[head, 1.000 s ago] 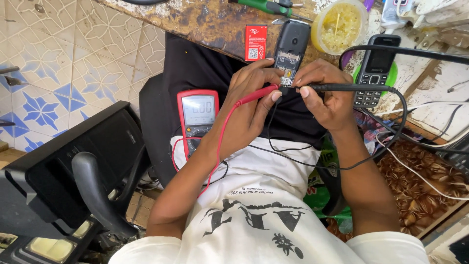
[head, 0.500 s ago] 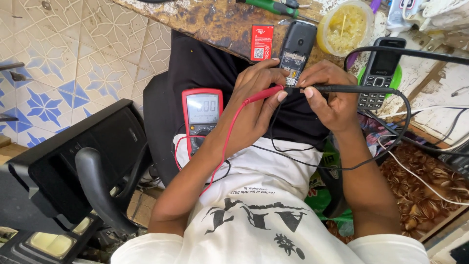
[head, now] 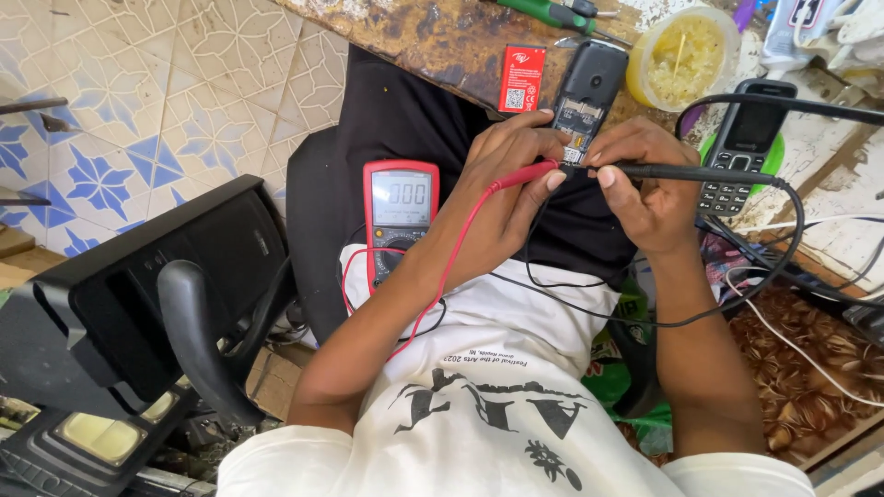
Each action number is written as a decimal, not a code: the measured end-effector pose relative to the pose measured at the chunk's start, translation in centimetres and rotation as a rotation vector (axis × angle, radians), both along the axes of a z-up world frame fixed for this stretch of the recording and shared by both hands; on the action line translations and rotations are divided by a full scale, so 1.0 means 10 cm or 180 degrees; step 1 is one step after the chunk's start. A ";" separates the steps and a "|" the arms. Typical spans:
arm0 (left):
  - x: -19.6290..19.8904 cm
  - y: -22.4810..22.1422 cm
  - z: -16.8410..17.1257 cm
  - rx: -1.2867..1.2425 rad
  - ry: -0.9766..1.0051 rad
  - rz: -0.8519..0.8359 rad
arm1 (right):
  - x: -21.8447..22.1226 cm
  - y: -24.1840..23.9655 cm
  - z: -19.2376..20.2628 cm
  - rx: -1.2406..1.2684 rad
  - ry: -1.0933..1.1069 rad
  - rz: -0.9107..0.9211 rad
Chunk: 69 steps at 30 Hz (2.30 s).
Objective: The person removes the back cover of a mobile phone, inserts a SIM card, and reattaches the cover. They then use a multimeter to test the phone's battery contacts and buttons while the device rests on their lap.
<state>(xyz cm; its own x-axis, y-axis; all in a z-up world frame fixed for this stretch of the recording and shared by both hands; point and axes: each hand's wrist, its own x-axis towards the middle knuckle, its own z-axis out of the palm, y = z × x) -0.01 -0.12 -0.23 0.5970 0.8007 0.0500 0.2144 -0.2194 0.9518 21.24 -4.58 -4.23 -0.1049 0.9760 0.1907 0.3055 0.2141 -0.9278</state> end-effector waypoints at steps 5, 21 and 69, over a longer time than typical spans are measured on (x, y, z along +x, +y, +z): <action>0.00 0.00 -0.02 0.0017 0.0003 0.0013 | 0.02 0.00 -0.04 0.0070 0.0020 0.0035; 0.03 -0.05 -0.16 0.0119 -0.0065 0.0173 | 0.00 -0.03 -0.05 -0.0012 0.0009 -0.0059; 0.04 -0.04 -0.14 0.0002 0.0053 0.0180 | 0.01 0.01 -0.02 0.0067 -0.0027 0.0028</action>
<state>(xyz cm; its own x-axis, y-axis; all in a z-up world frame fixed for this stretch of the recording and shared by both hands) 0.41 -0.49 -1.59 0.5515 0.8332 0.0410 0.2422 -0.2070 0.9479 21.37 -4.44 -4.43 -0.1152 0.9709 0.2101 0.3114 0.2361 -0.9205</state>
